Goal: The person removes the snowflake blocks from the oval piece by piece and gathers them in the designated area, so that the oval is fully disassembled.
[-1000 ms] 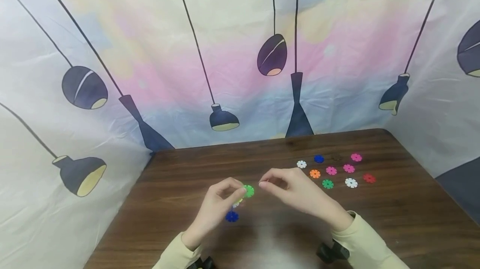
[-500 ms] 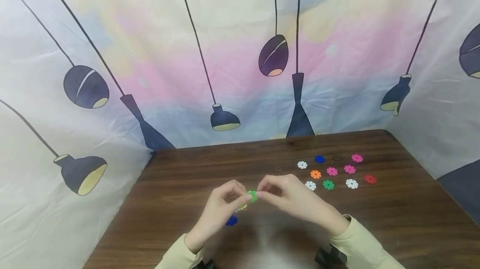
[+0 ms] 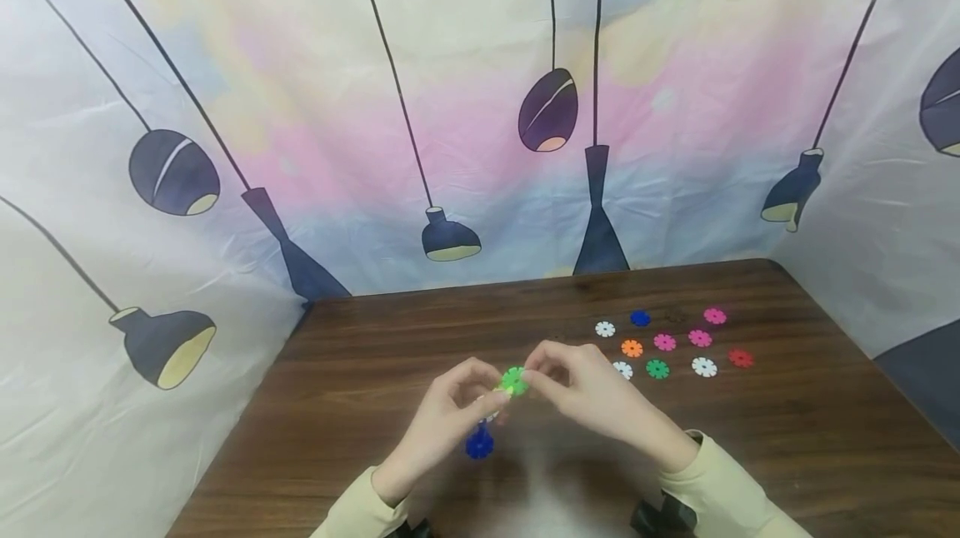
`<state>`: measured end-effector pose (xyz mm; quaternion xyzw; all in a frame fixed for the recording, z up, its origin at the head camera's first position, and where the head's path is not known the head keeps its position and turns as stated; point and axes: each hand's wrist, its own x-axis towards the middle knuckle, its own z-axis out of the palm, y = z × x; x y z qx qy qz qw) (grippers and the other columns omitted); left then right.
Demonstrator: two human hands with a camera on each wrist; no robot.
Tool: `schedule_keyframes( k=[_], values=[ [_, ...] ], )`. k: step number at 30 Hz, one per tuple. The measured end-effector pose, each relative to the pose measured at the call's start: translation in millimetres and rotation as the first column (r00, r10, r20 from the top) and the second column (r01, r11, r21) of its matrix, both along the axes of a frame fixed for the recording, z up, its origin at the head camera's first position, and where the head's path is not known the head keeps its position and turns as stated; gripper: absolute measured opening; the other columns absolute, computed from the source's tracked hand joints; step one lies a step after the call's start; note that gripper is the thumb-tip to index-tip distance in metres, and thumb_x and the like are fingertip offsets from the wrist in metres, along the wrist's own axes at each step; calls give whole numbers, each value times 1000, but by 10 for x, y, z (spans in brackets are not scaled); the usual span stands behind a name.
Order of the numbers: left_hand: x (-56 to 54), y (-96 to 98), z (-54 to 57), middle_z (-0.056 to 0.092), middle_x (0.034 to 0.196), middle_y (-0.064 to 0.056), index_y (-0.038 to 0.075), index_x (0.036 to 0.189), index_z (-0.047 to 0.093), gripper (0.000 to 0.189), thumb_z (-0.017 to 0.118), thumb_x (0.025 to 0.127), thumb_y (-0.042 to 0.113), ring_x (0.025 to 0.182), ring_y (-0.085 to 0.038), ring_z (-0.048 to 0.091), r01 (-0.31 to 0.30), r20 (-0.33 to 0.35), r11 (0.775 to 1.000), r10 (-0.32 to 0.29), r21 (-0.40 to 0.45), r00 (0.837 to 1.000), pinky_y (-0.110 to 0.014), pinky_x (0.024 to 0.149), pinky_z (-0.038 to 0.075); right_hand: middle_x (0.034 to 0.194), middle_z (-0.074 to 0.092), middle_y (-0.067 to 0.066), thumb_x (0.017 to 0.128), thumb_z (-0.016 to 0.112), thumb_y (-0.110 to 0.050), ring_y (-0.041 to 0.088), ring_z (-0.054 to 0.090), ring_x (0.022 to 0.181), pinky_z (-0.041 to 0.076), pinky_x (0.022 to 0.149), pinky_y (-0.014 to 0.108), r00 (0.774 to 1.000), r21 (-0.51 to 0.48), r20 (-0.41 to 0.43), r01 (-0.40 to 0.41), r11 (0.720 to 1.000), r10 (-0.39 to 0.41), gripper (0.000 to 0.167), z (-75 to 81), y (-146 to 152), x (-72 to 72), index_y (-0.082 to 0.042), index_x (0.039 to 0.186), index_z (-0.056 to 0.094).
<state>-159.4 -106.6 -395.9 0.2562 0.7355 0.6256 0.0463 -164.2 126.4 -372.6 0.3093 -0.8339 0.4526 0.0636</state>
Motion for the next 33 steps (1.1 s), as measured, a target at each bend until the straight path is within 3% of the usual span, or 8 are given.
schedule_keyframes(
  k=[5,7,13,20,28,33],
  values=[
    [18,-1,13,68,107,-9,12,118,63,27,74,94,17,87,-21,70,0,-19,1000,0,-4,1000,-38,79,59,78,68,-9,101,64,-27,10,66,72,53,61,30,995,-51,92,42,998,-37,12,65,36,22,-15,99,65],
    [22,3,12,69,104,-6,15,118,64,26,73,95,19,85,-20,69,-20,-46,999,19,-30,999,-33,76,58,79,69,-8,101,64,-27,10,67,73,53,62,30,994,-56,107,37,998,-31,12,71,45,20,-15,98,64],
    [9,10,-7,66,87,0,16,113,67,18,69,98,25,69,-16,68,-80,-130,992,67,-98,989,-35,64,58,82,68,-10,102,62,-24,9,66,76,51,60,29,995,-5,91,-34,999,34,7,32,42,-11,-17,101,64],
    [1,15,-26,64,80,1,19,111,67,17,69,98,29,61,-9,59,-73,-142,989,55,-125,988,-19,51,43,87,71,-12,100,65,-26,14,68,80,52,63,29,994,-6,69,-89,996,89,13,-16,15,-39,-17,109,67],
    [9,19,-10,62,79,1,16,110,68,16,71,97,23,61,-9,56,-63,-148,991,45,-117,988,-18,52,41,95,74,-4,100,66,-22,13,69,79,57,66,31,987,-35,64,-144,989,146,26,-18,11,-48,-18,125,67],
    [3,6,-29,62,79,4,18,107,68,14,73,95,21,64,-5,54,-58,-160,989,36,-136,986,-18,57,44,98,74,1,101,64,-18,11,70,79,57,69,32,971,-37,60,-228,973,230,21,-50,12,-51,-15,121,67]
  ],
)
